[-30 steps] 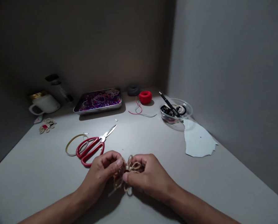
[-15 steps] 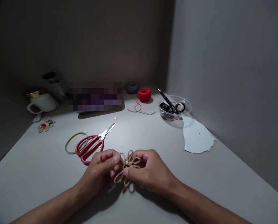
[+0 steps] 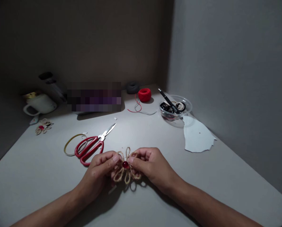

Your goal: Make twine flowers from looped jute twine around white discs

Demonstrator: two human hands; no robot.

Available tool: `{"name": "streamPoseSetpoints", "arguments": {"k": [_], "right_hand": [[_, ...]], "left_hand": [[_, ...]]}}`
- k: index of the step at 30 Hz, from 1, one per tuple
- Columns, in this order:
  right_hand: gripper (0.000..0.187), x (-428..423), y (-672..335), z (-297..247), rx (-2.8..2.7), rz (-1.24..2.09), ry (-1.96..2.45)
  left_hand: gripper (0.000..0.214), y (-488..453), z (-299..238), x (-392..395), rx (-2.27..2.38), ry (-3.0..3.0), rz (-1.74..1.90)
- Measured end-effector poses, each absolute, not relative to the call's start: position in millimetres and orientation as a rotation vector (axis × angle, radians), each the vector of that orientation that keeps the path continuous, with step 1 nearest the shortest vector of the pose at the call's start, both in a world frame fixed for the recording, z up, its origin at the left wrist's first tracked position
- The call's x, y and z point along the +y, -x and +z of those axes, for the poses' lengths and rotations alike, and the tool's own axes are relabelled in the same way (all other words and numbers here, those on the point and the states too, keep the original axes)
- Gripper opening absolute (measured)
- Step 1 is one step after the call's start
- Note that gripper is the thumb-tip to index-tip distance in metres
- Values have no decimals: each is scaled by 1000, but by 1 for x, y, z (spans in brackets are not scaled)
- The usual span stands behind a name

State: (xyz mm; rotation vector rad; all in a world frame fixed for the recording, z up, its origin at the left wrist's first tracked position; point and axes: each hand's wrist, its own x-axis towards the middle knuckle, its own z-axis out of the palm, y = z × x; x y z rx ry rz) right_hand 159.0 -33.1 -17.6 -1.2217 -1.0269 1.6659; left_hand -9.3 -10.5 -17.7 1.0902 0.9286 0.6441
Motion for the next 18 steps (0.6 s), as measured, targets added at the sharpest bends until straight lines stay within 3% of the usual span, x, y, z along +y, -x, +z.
{"name": "streamPoseSetpoints", "arguments": {"k": [5, 18], "right_hand": [[25, -34, -157, -18, -1042, 1618, 1256], [31, -36, -154, -18, -792, 1874, 1015]], "left_hand": [[27, 8, -10, -11, 885, -1187, 546], [25, 9, -14, -9, 951, -1228, 522]]}}
